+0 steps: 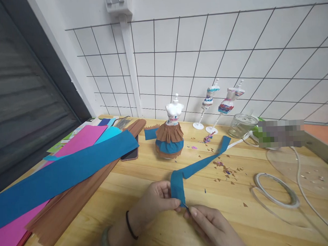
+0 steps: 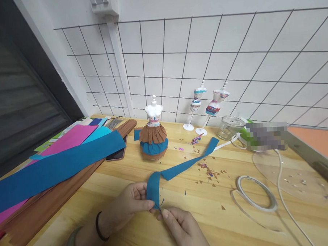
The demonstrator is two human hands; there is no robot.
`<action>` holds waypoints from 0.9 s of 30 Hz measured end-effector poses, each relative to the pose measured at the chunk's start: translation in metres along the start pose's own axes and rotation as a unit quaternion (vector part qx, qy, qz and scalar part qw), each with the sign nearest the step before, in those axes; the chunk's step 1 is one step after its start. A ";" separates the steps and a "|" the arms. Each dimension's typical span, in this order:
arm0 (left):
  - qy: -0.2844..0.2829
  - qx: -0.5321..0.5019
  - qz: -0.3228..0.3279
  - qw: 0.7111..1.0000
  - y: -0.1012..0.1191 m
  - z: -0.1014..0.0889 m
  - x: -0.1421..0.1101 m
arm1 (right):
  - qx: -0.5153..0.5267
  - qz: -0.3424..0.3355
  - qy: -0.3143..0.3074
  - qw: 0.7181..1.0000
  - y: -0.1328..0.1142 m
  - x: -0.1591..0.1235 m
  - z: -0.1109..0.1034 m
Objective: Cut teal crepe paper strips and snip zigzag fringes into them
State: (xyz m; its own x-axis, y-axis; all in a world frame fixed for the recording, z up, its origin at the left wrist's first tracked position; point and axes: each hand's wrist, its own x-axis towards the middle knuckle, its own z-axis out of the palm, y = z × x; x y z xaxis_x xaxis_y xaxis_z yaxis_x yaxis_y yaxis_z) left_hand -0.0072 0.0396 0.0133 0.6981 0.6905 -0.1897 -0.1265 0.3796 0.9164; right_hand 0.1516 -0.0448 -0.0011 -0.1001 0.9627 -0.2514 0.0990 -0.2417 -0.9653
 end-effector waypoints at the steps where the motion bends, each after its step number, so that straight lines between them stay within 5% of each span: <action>1: 0.000 -0.001 0.001 1.000 0.000 0.000 0.000 | 0.004 0.001 0.000 1.000 0.000 0.000 0.000; 27: 0.021 -0.044 0.045 0.998 -0.006 0.011 0.006 | 0.029 -0.005 0.027 0.999 -0.008 -0.002 -0.003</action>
State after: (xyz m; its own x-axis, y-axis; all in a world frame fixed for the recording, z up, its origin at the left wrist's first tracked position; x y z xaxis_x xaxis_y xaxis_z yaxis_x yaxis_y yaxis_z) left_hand 0.0058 0.0344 0.0108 0.6519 0.7480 -0.1242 -0.2495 0.3662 0.8965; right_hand 0.1542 -0.0440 0.0072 -0.0480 0.9698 -0.2393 0.0412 -0.2375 -0.9705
